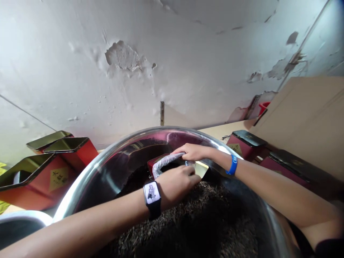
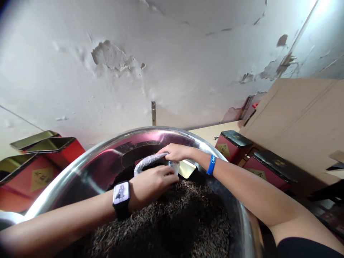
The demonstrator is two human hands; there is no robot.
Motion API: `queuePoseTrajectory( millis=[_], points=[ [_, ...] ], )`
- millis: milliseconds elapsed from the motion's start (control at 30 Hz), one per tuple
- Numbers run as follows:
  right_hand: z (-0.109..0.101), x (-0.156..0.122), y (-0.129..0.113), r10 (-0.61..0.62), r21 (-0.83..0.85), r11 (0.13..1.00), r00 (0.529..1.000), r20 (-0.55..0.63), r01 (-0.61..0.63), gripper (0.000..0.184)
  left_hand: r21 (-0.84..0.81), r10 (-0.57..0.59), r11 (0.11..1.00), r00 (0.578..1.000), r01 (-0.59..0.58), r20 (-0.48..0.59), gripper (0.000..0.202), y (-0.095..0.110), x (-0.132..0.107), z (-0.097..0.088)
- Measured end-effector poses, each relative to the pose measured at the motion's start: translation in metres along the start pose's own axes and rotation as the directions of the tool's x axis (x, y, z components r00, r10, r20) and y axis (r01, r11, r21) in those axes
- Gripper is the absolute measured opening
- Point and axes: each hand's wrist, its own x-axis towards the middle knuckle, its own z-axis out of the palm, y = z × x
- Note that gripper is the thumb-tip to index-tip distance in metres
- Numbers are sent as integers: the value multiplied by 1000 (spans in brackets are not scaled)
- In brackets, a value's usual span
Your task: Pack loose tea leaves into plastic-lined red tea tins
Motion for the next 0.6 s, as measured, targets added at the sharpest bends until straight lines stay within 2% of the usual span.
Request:
queuePoseTrajectory(
  millis=[100,167,233,333,433,500,567,600],
  points=[
    [0,0,2,-9,2,1000,1000,8,9,57,188,-128,975,991,121,25,19,-13,-2,5],
    [0,-1,4,9,5,1000,1000,19,-9,58,253,-151,958,987,131,59,19,-19,-4,15],
    [1,0,6,19,-4,1000,1000,22,-19,59,254,-103,963,993,84,63,17,-19,-4,22],
    [1,0,7,-2,-32,999,1000,7,3,59,198,-15,980,999,7,36,16,-6,-2,21],
    [1,1,6,-34,-56,998,999,-12,33,58,57,122,990,989,-127,78,20,11,-5,23],
    [1,1,4,-59,-71,996,998,-25,58,58,-51,196,980,970,-191,141,42,20,-9,31],
    [0,1,4,-80,-86,993,996,-35,77,58,-95,191,980,959,-174,210,67,24,-12,41],
    [0,1,4,-86,-93,992,996,-37,82,57,-96,172,984,953,-153,249,71,24,-13,45]
  ],
)
